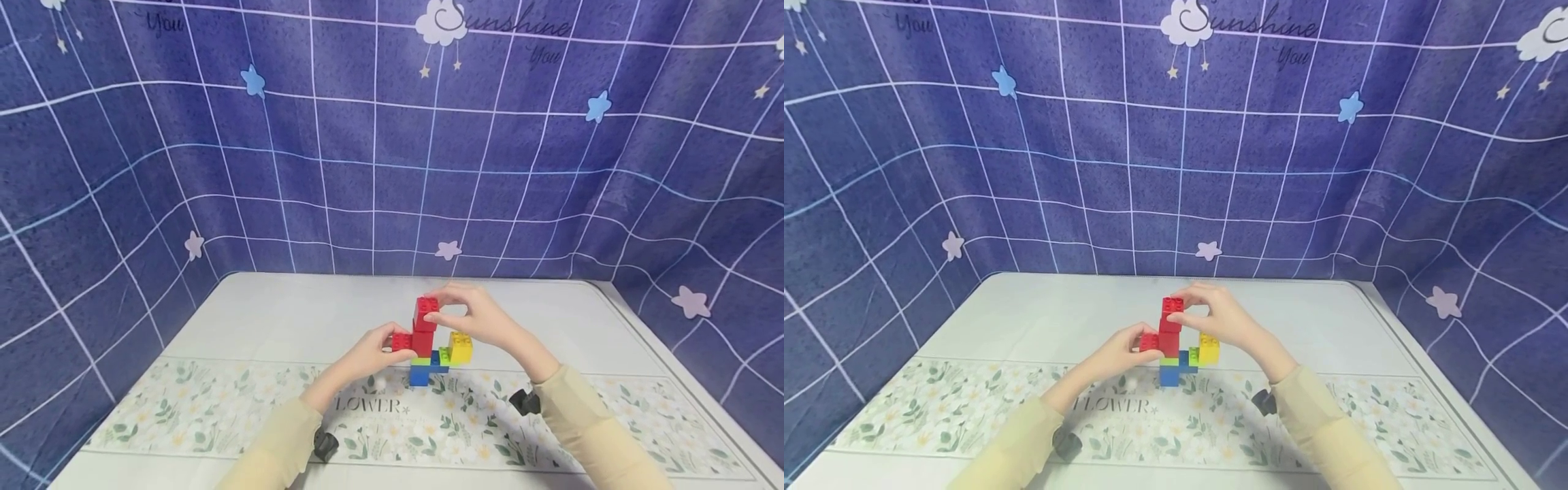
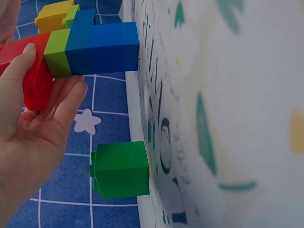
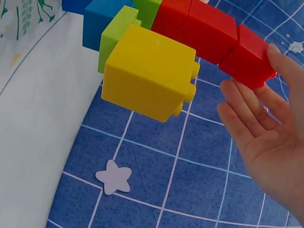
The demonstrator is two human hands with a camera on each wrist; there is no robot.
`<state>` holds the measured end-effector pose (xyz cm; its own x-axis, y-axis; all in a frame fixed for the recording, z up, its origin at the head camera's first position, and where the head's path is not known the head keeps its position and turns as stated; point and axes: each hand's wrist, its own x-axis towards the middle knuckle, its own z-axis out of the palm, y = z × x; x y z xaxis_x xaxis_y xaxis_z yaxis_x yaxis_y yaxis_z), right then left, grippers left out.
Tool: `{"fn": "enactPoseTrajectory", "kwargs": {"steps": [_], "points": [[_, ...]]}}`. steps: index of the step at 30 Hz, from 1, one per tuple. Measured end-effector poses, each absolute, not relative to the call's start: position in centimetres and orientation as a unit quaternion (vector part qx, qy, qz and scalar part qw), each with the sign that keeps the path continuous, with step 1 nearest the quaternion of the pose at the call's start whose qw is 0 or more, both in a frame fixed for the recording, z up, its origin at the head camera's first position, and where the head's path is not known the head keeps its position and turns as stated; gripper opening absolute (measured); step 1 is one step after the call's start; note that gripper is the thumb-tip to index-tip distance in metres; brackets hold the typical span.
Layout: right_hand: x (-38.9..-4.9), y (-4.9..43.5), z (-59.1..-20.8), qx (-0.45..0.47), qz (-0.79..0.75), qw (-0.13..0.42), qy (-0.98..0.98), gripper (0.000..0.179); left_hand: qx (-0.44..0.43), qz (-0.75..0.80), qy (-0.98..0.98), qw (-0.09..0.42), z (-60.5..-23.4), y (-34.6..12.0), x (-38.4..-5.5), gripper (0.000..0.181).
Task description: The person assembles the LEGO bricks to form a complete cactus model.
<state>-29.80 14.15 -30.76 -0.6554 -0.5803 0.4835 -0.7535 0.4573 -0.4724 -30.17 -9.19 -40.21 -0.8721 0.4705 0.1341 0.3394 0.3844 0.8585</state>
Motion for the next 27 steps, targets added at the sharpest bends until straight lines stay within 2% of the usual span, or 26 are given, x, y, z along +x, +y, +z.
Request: {"fn": "enactPoseTrajectory", "kwargs": {"steps": [27], "points": [[-29.46, 13.83, -30.53, 0.384, 0.317, 0.138, -0.856, 0.038, 0.245, 0.506, 0.825, 0.064, -40.15, -9.05, -30.35, 0.035]]}}
